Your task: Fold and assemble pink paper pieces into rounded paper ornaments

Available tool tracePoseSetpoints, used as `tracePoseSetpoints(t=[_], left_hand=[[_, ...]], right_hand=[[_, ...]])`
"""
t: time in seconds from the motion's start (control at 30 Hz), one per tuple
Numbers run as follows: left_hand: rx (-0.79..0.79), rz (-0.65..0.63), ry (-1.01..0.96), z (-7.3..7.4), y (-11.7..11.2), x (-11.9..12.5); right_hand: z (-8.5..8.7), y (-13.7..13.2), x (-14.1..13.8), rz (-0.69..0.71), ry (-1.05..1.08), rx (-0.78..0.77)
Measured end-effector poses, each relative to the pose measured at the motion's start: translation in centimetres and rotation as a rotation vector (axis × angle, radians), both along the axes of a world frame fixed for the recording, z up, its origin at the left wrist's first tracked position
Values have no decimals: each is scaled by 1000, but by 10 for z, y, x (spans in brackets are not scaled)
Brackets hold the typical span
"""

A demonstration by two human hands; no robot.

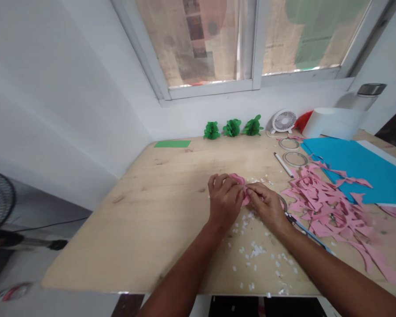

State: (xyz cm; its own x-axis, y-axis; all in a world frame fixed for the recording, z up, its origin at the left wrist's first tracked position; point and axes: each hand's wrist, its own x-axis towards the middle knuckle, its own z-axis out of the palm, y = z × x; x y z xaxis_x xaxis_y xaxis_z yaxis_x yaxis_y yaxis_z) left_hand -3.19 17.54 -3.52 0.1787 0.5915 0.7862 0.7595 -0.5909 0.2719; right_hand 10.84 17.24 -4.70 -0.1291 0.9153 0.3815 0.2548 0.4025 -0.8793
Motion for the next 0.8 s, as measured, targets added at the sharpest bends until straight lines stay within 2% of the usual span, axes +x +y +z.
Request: tracePoseSetpoints(t=[0.8], left_hand=[[-11,-8,15,-1,0,-1]], right_hand=[[-1,0,0,-13,-25,33]])
